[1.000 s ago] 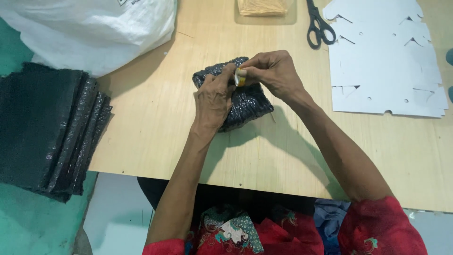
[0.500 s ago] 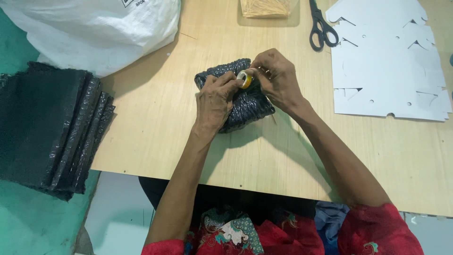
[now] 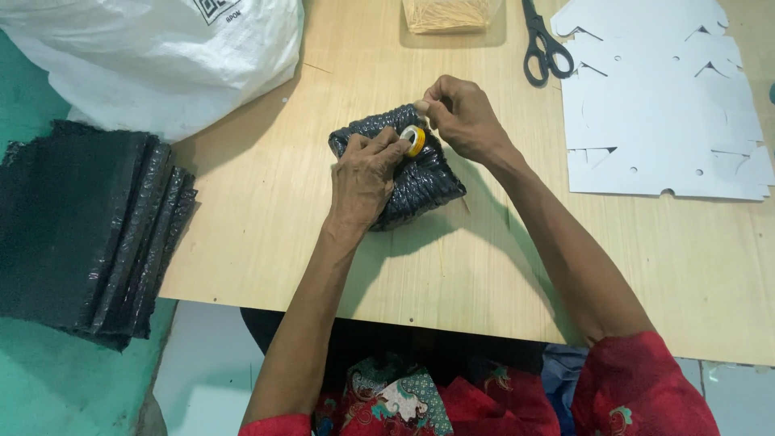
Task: The person wraps a package in black bubble wrap, applies tape, and then folds a white cardboard box.
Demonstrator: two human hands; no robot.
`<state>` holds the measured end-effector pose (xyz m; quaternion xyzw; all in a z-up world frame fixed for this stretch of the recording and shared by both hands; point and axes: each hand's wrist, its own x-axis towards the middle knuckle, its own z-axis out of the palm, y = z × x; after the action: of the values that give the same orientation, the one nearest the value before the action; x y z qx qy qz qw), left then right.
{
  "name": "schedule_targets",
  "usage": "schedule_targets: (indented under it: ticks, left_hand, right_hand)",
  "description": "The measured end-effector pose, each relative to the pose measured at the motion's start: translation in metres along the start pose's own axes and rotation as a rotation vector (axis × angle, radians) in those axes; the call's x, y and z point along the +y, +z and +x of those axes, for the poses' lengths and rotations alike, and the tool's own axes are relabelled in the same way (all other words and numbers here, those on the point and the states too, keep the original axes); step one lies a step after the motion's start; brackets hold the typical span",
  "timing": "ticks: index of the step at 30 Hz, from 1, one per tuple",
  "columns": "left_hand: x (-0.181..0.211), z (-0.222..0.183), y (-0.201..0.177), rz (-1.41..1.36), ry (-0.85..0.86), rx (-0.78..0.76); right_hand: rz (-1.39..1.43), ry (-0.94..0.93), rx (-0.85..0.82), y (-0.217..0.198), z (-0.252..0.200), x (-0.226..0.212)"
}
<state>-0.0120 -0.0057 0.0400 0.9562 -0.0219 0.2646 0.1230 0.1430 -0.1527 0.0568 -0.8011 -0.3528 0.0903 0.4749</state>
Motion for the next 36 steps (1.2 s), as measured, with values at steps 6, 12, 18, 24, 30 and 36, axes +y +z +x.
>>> schedule_targets:
  ticks: [6, 12, 18, 24, 30, 36]
  left_hand:
    - [-0.003, -0.001, 0.001, -0.018, -0.037, -0.056]
    - [0.013, 0.001, -0.018, -0.186, -0.175, 0.051]
    - [0.012, -0.003, -0.015, -0.276, -0.211, 0.089]
    - [0.012, -0.003, -0.011, -0.302, -0.227, 0.105]
    - [0.020, -0.002, -0.024, -0.283, -0.237, 0.085]
    - [0.003, -0.005, 0.002, -0.342, -0.225, 0.169]
  right_hand:
    - [-0.100, -0.176, 0.115, -0.012, -0.013, -0.021]
    - [0.001, -0.559, 0.211, -0.012, -0.047, -0.024]
    - [0.100, -0.469, 0.296, -0.026, -0.073, -0.056]
    - [-0.097, -0.269, 0.271, -0.002, -0.084, -0.016]
    - [-0.364, -0.349, 0.331, 0.029, -0.058, -0.028]
    - [-0.054, -0.228, 0.343, 0.027, -0.062, -0.046]
